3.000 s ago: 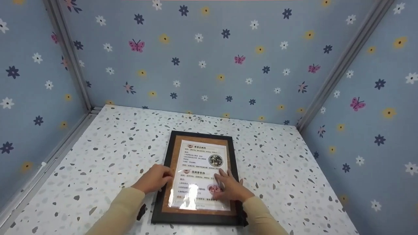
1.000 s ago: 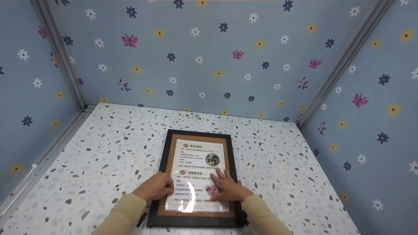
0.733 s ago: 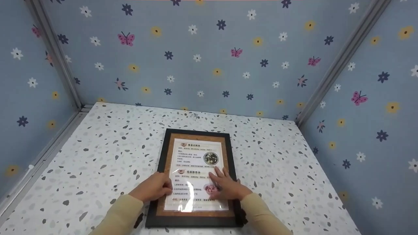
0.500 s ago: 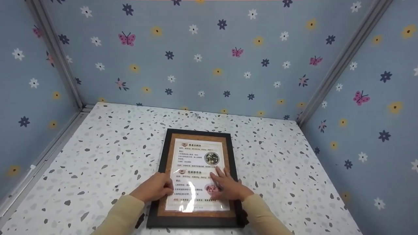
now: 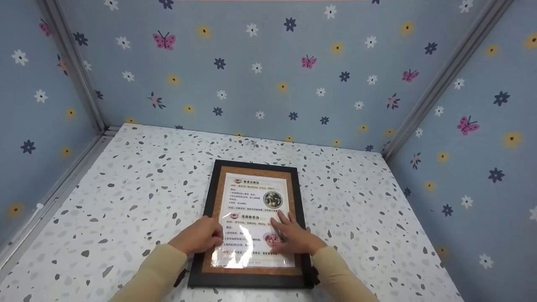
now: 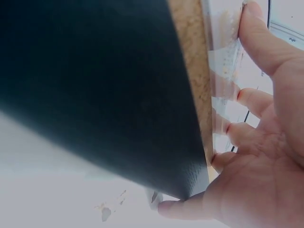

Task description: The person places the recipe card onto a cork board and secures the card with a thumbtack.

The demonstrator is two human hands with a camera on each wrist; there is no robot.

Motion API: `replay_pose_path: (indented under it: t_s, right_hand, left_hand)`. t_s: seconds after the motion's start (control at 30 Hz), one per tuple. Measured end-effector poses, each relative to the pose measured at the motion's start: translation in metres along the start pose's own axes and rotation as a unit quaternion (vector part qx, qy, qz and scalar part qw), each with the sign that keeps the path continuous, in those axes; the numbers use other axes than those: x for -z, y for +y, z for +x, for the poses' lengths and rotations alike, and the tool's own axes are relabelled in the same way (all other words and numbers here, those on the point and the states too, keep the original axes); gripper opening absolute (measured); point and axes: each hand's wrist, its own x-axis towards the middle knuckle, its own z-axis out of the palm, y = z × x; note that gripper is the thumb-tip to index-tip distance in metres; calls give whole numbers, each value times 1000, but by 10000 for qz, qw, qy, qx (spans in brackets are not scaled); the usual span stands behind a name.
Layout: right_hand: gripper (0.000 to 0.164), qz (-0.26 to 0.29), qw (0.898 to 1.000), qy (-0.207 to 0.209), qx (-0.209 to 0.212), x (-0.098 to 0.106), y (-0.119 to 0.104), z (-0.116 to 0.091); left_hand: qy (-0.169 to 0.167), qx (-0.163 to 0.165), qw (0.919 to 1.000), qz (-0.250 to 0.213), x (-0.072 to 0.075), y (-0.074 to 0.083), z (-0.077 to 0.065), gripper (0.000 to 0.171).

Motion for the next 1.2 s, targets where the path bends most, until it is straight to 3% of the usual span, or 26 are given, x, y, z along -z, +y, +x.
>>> replay_pose_path:
  t_s: [0.1, 0.27, 0.63, 1.03, 1.2]
  right_hand:
    - [94, 22, 10000, -11, -33, 1, 0, 1]
    - [93, 42, 9999, -20, -94, 0, 2, 2]
    - [95, -5, 10000, 21, -83, 1, 2, 2]
    - [94, 60, 10000, 69, -20, 0, 3, 2]
    - [93, 75, 9999, 95, -13, -1, 3, 2]
  left_hand:
    - [16, -4, 9999, 120, 1, 1, 1, 18]
    - [96, -290, 9993, 206, 2, 0, 0, 18]
    - [-23, -32, 9999, 119, 1, 2, 0, 18]
    - [-36, -7, 9995, 329, 1, 6, 1, 20]
    - [59, -175, 9992, 355, -1, 2, 0, 21]
